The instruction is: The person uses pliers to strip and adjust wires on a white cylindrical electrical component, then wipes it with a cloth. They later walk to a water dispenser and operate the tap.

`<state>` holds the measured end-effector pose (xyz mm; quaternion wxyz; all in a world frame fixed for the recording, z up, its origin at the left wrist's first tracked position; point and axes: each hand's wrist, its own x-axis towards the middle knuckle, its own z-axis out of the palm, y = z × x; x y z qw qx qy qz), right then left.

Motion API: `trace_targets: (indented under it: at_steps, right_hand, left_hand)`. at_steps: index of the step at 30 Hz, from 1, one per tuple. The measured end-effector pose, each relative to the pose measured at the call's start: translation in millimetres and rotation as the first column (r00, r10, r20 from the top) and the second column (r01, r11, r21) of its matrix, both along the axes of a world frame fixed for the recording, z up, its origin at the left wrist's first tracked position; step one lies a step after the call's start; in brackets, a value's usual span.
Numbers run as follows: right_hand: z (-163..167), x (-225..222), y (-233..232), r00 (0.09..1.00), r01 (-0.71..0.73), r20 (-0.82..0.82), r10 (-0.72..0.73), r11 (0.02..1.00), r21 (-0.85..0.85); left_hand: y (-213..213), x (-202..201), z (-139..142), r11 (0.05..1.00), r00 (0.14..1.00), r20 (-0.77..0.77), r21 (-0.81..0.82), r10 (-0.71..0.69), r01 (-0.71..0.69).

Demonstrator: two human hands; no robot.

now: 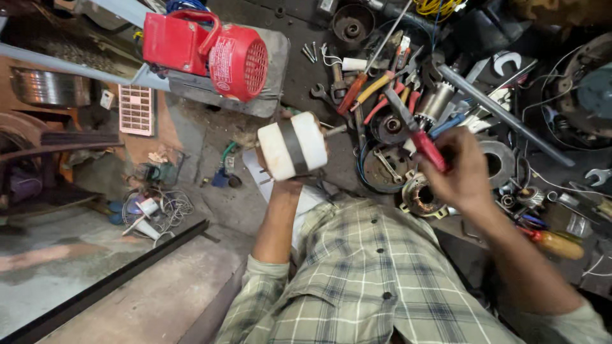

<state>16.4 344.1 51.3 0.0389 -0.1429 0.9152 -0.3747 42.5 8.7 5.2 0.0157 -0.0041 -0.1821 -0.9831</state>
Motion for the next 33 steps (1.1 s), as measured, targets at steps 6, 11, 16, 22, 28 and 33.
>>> trace_targets:
  at_steps: [6, 11, 16, 22, 28, 33]
  right_hand:
    - [5.7, -5.5, 31.9, 0.666, 0.096, 0.74, -0.099, 0.994, 0.047]
    - [13.3, -8.4, 35.1, 0.864, -0.502, -0.042, 0.501, 0.865, -0.022]
    - [20.0, -21.2, 27.3, 0.794, -0.603, 0.111, 0.597, 0.797, 0.022]
    - [19.8, -19.8, 22.0, 0.775, -0.605, 0.162, 0.61, 0.791, -0.084]
    - [40.3, -28.7, 22.5, 0.773, -0.63, -0.046, 0.633, 0.774, 0.065]
    - [59.2, -37.9, 37.7, 0.612, -0.559, -0.406, 0.679, 0.734, 0.386]
  left_hand:
    - [2.2, 9.1, 11.5, 0.984, 0.977, -0.13, -0.068, -0.171, 0.164]
    - [0.8, 8.3, 14.9, 0.972, 0.957, -0.172, -0.087, -0.232, 0.22]
    - [3.2, 5.3, 15.5, 0.961, 0.94, -0.202, -0.092, -0.274, 0.261]
    - [5.1, 7.6, 15.4, 0.947, 0.919, -0.229, -0.099, -0.322, 0.307]
    - [13.3, 6.2, 4.3, 0.942, 0.913, -0.233, -0.06, -0.334, 0.329]
    - [14.3, 10.5, 1.4, 0.954, 0.939, -0.193, 0.031, -0.286, 0.297]
